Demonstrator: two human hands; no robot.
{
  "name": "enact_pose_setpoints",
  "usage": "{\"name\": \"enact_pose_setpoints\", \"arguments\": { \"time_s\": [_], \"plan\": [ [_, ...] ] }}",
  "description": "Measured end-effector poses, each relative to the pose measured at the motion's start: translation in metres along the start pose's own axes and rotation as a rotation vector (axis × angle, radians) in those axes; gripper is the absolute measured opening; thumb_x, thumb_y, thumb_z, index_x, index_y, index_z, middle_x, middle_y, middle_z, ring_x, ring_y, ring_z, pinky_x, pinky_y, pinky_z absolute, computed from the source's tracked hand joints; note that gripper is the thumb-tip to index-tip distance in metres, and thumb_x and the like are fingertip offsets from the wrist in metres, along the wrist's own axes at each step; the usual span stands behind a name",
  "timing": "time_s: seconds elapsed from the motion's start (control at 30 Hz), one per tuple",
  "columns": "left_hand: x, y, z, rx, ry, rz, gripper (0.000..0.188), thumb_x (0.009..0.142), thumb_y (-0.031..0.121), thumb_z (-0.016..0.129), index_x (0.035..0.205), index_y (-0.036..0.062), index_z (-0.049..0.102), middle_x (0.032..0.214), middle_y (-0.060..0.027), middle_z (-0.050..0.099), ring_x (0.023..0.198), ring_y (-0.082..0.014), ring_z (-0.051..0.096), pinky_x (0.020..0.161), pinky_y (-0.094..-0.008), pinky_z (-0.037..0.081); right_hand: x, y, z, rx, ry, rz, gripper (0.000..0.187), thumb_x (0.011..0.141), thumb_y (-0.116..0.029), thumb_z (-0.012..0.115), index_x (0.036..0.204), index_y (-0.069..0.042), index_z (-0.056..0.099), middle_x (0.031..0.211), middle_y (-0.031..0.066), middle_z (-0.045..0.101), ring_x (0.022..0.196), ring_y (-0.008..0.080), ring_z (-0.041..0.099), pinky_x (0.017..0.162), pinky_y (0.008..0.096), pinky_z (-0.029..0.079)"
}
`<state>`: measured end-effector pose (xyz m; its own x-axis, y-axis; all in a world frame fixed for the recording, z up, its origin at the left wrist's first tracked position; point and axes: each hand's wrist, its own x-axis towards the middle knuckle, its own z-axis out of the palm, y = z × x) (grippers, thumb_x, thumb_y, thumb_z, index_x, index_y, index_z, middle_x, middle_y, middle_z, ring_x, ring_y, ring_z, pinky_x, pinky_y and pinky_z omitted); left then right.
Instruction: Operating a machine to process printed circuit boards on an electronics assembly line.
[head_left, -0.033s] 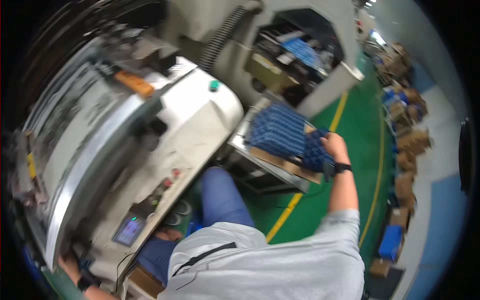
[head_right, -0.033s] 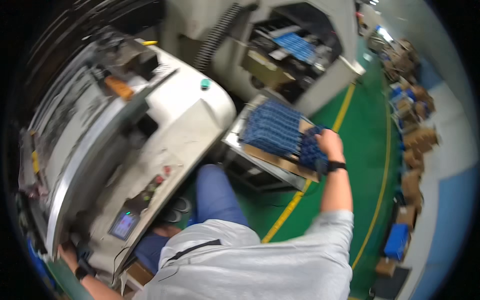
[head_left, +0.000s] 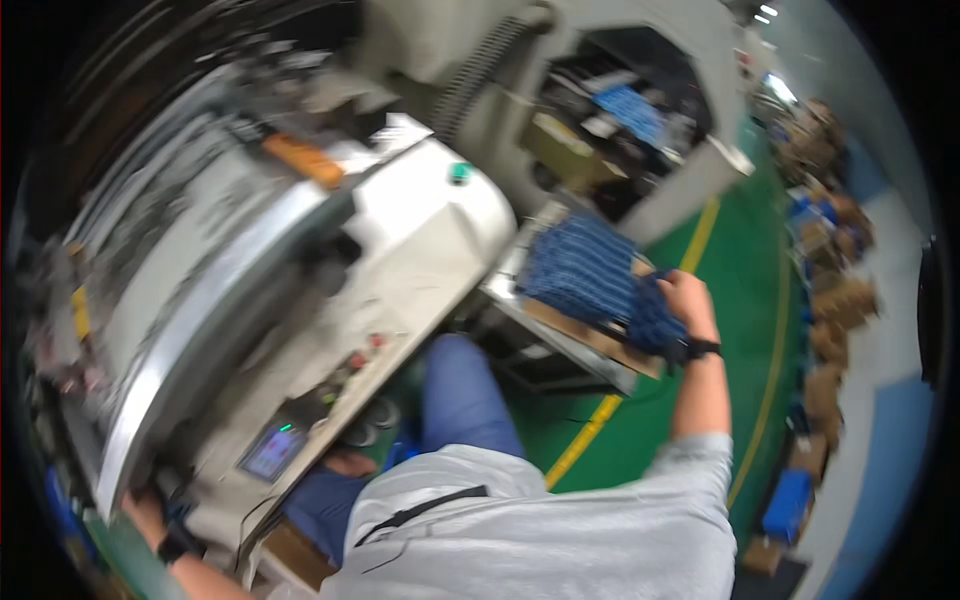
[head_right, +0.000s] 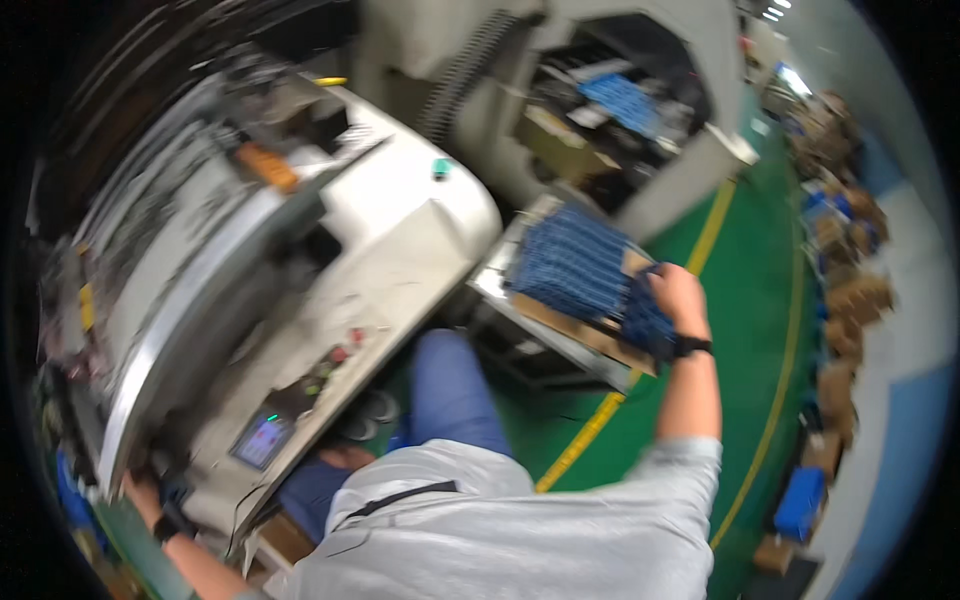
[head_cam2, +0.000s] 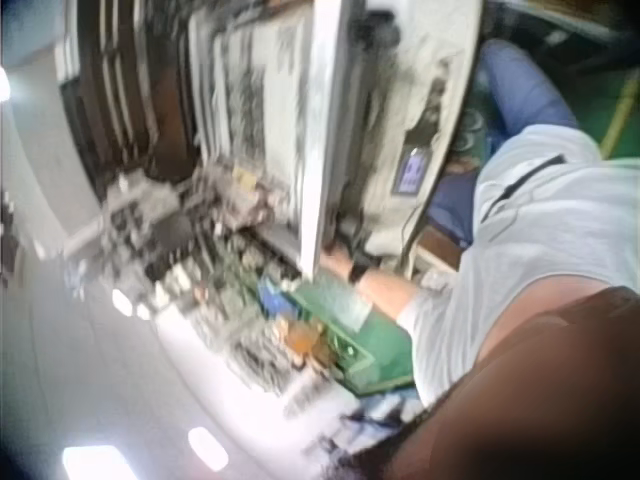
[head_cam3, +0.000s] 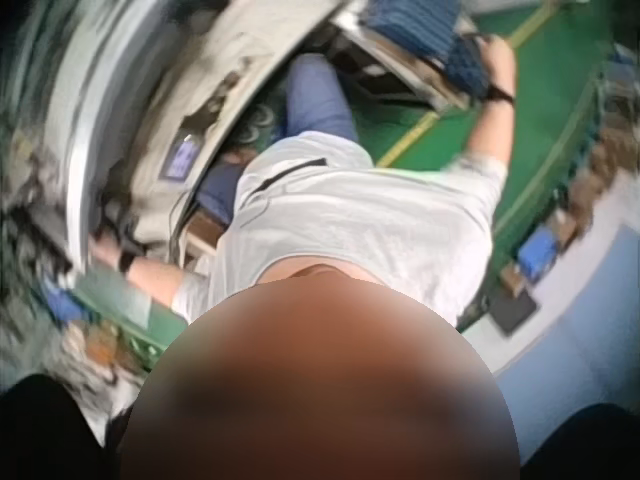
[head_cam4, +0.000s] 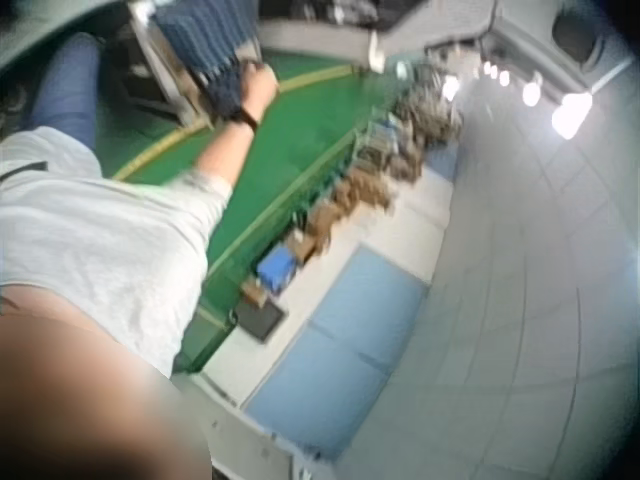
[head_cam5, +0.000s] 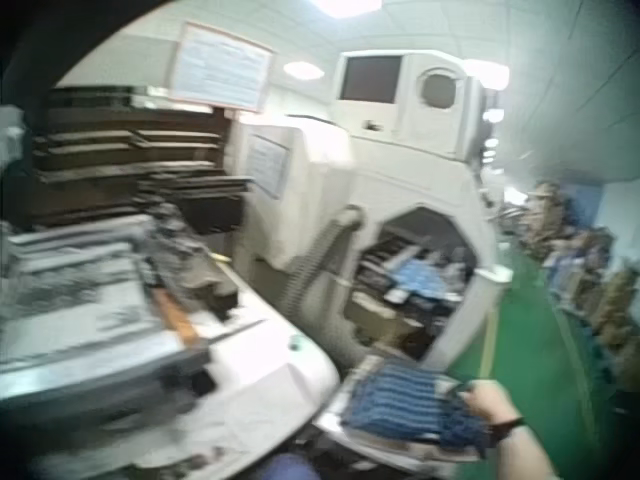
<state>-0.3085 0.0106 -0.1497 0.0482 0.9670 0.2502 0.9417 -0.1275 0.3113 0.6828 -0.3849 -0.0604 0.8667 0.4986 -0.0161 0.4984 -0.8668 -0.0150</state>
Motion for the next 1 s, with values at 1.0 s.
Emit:
{"name": "enact_pose_setpoints", "arguments": {
  "time_s": [1.0],
  "plan": [
    [-0.121,0.203,-0.132,-1.623,0.044,-0.855,0.035,0.100,0.045,0.055,0.095,0.0112,0.060,0.078,-0.0014,0.058,0.070,-0.0147,0.053,0.068,-0.0292,0.044,-0.200,-0.342,-0.038,0.129,-0.401,-1.280,0.035,0.077,-0.020,0.076,0.105,-0.003,0.068,0.092,0.0189,0.069,0.087,0.0381,0.066,0.079,0.0454,0.053]
  ]
}}
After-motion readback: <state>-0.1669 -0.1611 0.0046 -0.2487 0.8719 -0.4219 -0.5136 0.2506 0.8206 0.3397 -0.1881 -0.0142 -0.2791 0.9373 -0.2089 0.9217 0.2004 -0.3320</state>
